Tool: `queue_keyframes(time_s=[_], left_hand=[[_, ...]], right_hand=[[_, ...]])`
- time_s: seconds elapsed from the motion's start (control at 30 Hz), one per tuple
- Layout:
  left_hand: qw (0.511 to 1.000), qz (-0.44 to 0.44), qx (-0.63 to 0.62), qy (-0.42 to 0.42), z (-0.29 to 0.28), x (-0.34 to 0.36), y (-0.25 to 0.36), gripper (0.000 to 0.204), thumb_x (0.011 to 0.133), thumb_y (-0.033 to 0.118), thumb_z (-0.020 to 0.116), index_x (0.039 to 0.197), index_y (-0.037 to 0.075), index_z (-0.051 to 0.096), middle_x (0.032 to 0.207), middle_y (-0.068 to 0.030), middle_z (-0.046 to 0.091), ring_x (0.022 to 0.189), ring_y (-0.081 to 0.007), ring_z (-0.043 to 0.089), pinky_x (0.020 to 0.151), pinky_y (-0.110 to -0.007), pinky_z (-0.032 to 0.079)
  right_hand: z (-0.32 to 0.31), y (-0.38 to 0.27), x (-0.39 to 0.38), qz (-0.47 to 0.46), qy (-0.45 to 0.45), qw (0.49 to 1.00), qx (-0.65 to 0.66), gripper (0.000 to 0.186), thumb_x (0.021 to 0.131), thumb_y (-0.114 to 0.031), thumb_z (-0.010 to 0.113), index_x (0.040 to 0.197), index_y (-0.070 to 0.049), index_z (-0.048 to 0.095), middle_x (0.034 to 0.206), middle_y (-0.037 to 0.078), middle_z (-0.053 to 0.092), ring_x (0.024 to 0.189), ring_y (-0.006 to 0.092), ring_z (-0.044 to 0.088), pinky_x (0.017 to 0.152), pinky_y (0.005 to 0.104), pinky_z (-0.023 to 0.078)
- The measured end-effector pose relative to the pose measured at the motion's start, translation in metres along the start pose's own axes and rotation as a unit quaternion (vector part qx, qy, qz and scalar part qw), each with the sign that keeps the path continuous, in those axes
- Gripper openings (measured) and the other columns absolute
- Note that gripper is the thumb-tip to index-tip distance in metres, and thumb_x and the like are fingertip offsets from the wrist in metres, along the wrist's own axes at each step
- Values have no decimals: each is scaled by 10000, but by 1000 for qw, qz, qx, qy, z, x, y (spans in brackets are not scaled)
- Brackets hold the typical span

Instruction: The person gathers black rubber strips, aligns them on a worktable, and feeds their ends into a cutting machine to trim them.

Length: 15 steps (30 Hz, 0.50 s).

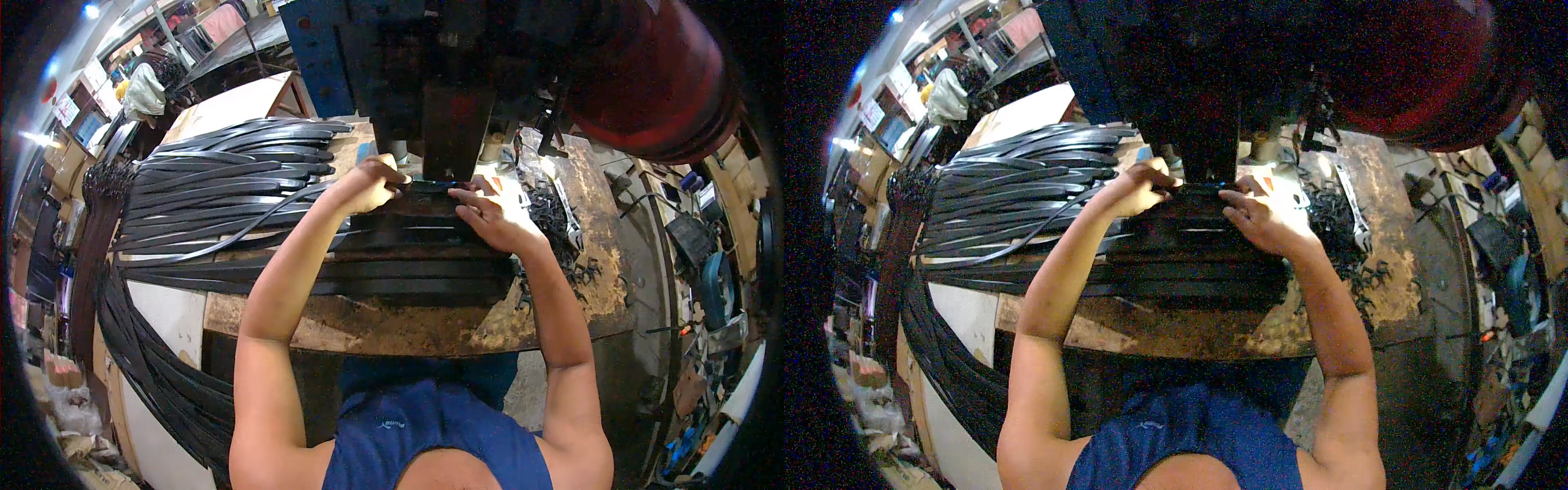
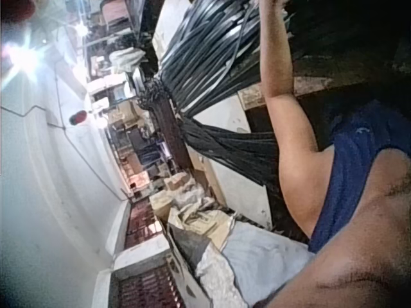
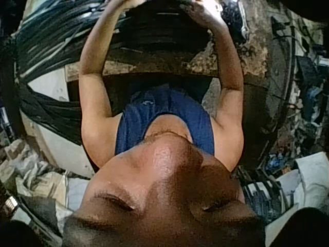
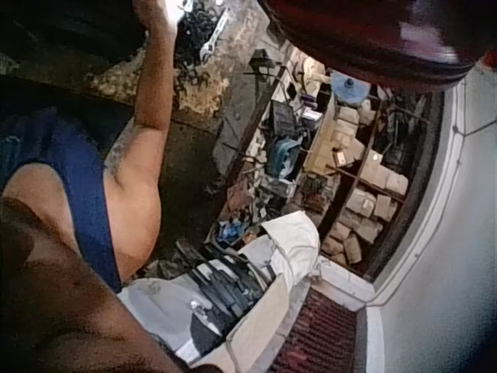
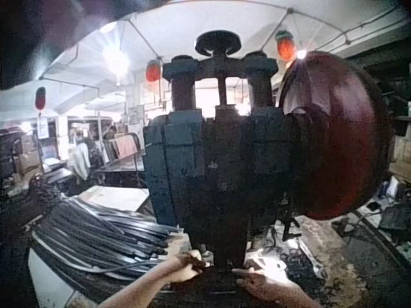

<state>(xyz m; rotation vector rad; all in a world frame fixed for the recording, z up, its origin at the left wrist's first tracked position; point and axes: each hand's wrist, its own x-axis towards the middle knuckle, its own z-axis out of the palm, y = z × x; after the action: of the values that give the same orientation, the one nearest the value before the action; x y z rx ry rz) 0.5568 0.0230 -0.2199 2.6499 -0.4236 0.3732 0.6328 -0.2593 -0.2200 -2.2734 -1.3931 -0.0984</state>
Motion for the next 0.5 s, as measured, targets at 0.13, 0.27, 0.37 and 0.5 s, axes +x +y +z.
queue_keyframes(time_s=[0.13,0.27,0.37,0.5], left_hand=[[1000,1,-10,1,0,0,0,238,731,65,710,951,151,684,881,-109,611,838,-283,591,696,-358,471],[999,-43,-3,-25,-4,3,10,247,725,81,721,971,94,713,934,-158,615,924,-338,587,783,-379,476],[998,-44,24,-40,-4,1,10,233,731,96,723,964,101,714,941,-156,613,944,-335,584,800,-382,479],[999,-29,31,-24,-3,4,11,209,748,120,707,955,95,715,955,-155,611,964,-332,582,816,-391,479]], right_hand=[[-5,-5,5,11,-21,1000,-7,388,930,-366,513,1237,-145,594,1207,149,504,1152,330,490,978,409,397],[-7,-9,9,31,-49,998,-7,428,934,-377,506,1279,-131,563,1233,158,480,1195,326,460,1015,396,363],[-7,-12,11,59,-76,994,52,433,928,-376,517,1280,-127,564,1231,154,474,1201,329,452,1016,390,361],[-7,-2,1,16,-63,996,67,434,924,-385,525,1271,-130,574,1241,158,481,1203,336,452,1013,388,363]])
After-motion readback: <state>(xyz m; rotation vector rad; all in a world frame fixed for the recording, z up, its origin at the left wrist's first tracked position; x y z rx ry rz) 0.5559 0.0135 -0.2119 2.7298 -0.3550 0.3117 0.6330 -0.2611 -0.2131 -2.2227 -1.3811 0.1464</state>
